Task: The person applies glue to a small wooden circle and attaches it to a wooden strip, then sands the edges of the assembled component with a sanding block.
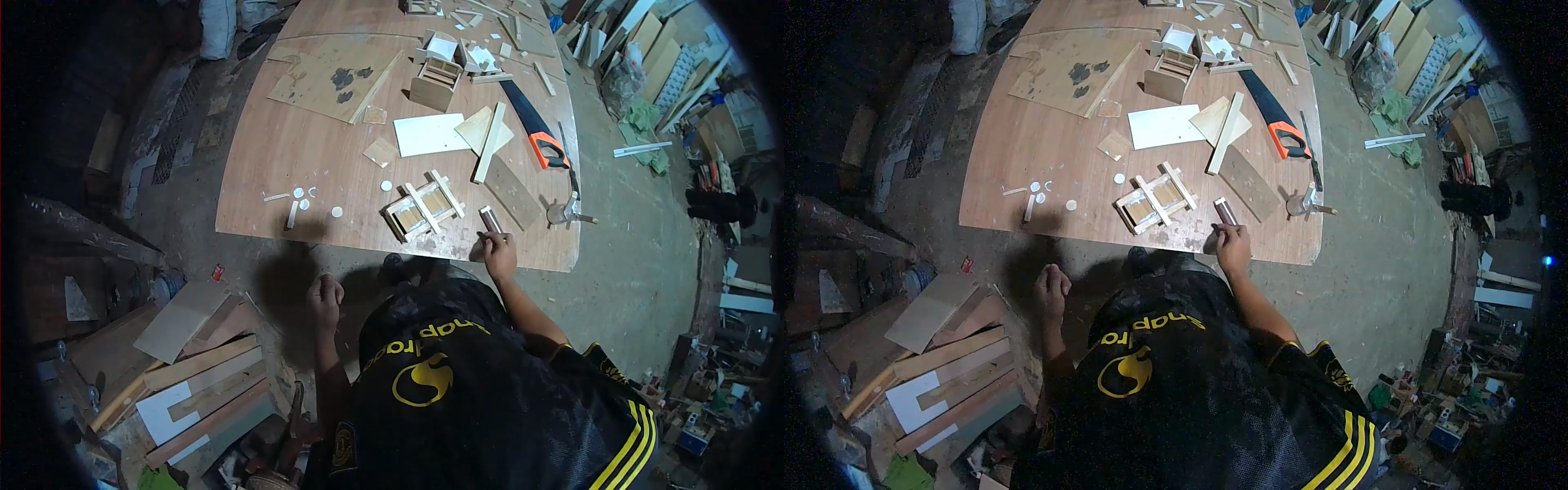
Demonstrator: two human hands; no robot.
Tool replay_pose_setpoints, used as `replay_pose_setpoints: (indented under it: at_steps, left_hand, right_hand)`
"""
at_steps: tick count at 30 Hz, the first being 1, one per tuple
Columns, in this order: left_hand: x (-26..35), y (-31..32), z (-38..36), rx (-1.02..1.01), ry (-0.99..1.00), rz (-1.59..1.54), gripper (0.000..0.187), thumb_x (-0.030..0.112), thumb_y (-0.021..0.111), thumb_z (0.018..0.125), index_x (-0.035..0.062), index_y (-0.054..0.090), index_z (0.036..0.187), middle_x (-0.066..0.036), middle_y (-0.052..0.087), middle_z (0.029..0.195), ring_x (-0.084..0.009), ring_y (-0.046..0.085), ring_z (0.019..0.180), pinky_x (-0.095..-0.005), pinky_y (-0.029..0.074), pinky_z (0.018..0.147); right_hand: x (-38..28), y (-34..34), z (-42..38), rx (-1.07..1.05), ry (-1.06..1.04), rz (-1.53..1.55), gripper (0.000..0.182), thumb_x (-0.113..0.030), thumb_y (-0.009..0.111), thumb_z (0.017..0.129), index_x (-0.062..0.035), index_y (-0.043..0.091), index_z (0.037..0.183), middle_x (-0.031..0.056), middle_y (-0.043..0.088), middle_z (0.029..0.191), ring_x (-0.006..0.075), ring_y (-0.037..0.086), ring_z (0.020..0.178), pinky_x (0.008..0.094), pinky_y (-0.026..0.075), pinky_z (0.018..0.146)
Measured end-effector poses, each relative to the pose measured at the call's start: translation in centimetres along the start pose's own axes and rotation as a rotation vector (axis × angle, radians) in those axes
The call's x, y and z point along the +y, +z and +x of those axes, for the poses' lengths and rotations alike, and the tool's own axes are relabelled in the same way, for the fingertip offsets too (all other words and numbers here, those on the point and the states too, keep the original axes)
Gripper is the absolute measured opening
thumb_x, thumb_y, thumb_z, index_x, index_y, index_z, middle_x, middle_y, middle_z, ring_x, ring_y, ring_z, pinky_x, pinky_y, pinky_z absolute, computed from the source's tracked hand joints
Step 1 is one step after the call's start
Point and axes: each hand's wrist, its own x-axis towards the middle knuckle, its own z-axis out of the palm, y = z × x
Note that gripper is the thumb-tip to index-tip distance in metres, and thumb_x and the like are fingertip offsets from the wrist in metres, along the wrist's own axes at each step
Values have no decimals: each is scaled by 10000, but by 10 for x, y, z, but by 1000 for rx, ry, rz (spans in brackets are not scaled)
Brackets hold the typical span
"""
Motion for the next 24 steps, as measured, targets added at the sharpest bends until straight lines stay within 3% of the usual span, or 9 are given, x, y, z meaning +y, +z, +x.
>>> replay_pose_setpoints:
  at_steps: [2,5,7,10,14,20,21,24]
  left_hand:
    - [4,5,2,-41,40,-22,292,218,429,1040,71,471,791,-6,453,656,-88,435,600,-249,373,587]
    - [11,11,6,-111,99,-32,252,221,409,1047,73,467,851,-24,478,721,-94,454,656,-240,391,637]
    - [12,16,10,-145,123,-17,238,227,402,1049,75,463,877,-31,485,750,-96,461,681,-236,397,659]
    - [9,21,17,-99,91,-57,281,246,396,1052,69,470,846,-24,481,726,-100,459,662,-247,399,644]
    - [18,38,15,-19,38,111,382,319,394,1050,72,503,780,-6,491,677,-103,440,635,-260,377,627]
    - [21,85,-3,-131,74,-71,261,286,409,1048,82,491,907,-33,510,763,-110,462,661,-263,412,679]
    - [22,88,-6,-122,49,-57,209,228,434,1042,70,475,912,-32,504,769,-110,472,679,-272,425,661]
    - [3,87,-15,-46,-34,101,219,241,442,1040,70,476,909,-36,504,773,-112,470,674,-275,431,672]
  right_hand:
    - [13,1,1,1,39,2,185,-173,631,850,-138,700,1018,133,586,1041,329,575,951,430,490,806]
    - [25,-3,4,18,55,-113,315,-222,675,825,-149,660,1131,152,575,1087,357,562,979,448,488,815]
    - [26,-10,7,-26,33,-138,510,-294,732,782,-153,586,1250,170,568,1119,379,553,1004,468,485,831]
    - [30,-11,17,-68,23,-211,643,-355,774,738,-172,539,1308,171,566,1156,379,551,1028,474,484,844]
    - [27,-12,30,-176,59,-236,631,-391,779,723,-204,560,1284,130,601,1154,359,557,1052,481,476,854]
    - [46,0,39,-161,27,-239,454,-328,729,742,-198,648,1168,97,627,1089,340,577,1005,490,481,815]
    - [46,-3,39,-133,1,-192,409,-291,712,735,-177,669,1125,93,626,1064,341,576,993,485,481,812]
    - [49,-13,45,-41,-45,-95,414,-274,710,735,-151,668,1128,111,618,1055,344,570,987,472,477,820]
